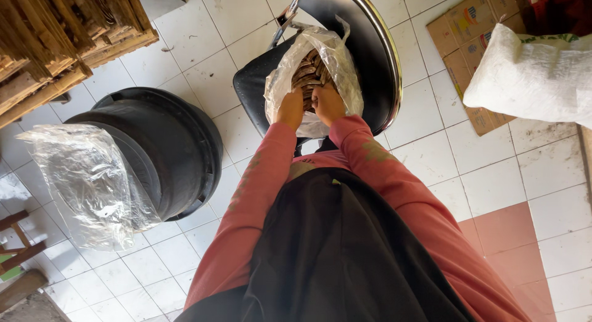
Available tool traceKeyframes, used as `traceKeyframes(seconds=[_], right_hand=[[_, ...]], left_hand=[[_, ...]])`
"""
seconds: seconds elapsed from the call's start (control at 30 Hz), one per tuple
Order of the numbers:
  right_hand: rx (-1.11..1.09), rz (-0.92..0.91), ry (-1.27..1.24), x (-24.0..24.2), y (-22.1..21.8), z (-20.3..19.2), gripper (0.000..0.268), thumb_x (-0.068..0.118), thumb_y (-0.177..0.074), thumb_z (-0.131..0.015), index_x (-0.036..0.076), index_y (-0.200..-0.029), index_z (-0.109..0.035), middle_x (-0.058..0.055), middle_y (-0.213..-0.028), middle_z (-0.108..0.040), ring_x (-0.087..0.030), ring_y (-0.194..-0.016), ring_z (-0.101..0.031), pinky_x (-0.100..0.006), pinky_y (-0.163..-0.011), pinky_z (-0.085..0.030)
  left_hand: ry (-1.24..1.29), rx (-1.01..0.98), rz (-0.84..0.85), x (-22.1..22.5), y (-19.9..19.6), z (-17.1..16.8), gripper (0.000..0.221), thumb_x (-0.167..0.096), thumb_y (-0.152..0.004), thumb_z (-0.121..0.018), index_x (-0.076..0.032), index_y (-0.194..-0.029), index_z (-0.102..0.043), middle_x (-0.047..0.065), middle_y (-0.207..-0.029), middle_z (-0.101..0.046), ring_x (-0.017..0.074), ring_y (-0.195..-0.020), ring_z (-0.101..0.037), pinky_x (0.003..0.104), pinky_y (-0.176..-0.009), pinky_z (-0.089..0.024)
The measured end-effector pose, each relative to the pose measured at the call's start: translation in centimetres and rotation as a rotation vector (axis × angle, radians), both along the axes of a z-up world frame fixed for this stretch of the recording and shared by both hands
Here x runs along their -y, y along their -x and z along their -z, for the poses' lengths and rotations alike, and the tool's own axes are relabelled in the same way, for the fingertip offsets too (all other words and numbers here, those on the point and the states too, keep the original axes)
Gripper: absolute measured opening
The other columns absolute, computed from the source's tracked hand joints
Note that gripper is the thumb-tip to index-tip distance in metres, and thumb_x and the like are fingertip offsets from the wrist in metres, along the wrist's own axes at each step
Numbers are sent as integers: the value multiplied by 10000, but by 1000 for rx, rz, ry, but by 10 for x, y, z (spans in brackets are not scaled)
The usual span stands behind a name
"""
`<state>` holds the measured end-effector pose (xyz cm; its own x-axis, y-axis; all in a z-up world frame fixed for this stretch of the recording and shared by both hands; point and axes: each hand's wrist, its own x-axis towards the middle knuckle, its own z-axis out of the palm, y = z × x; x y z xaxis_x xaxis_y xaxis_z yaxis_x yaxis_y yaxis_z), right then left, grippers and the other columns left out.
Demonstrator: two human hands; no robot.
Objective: The person picks up curved brown food slices from wooden lattice trays by hand and places them into a clear plastic bag on a chair. They handle the slices one at a time or in small groups to fill the bag.
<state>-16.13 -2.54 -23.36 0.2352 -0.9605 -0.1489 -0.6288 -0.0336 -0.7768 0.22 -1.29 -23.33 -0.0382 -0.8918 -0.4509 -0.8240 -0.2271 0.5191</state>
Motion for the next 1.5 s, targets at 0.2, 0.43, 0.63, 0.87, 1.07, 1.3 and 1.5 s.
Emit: traceKeyframes(seconds=[0.2,0.43,0.63,0.87,1.07,1.3,1.5], right_hand=[[-44,-10,32,1,6,3,105,-35,-817,-678,55,-820,-623,-202,-915,-599,-409,-788,-614,-501,-690,-474],[44,-24,27,-3,9,-1,229,15,-747,-810,24,-833,-597,-210,-899,-585,-430,-817,-594,-510,-691,-471],[68,-19,-50,-2,3,15,221,-69,-749,-765,24,-852,-593,-193,-942,-596,-405,-837,-600,-477,-701,-491],[121,-67,26,0,5,29,72,10,-798,-658,62,-789,-609,-183,-967,-611,-375,-903,-606,-437,-703,-505],[-335,-243,153,1,10,24,112,179,-898,-643,119,-987,-673,-166,-1040,-652,-407,-970,-631,-536,-783,-498],[-287,-258,-50,23,17,1,244,249,-938,-601,94,-1060,-745,-234,-1058,-717,-475,-996,-659,-570,-847,-520],[-196,-262,-144,37,31,-48,236,216,-945,-652,20,-1056,-723,-220,-1075,-732,-389,-971,-697,-471,-862,-556]], left_hand=[[83,196,78,9,18,6,254,-8,-780,-740,-2,-1031,-701,241,-1042,-713,407,-985,-704,452,-783,-593],[-88,388,203,24,27,-18,109,-96,-899,-693,-88,-944,-792,138,-1026,-762,318,-985,-739,406,-787,-602],[-157,461,226,30,28,-23,144,-89,-853,-708,-119,-961,-798,105,-1032,-764,287,-970,-743,377,-742,-610],[-181,492,174,30,34,-9,149,-119,-882,-690,-130,-981,-801,101,-1041,-767,276,-982,-749,391,-742,-616],[-39,366,233,24,45,1,159,-163,-866,-695,-140,-972,-812,103,-1026,-774,277,-977,-749,410,-764,-607],[150,266,356,42,45,-75,143,-173,-885,-688,-145,-953,-811,99,-997,-779,294,-959,-744,421,-774,-602],[682,-356,499,81,-54,-236,312,-208,-869,-702,-62,-1145,-705,107,-1180,-704,288,-1055,-680,399,-903,-545]])
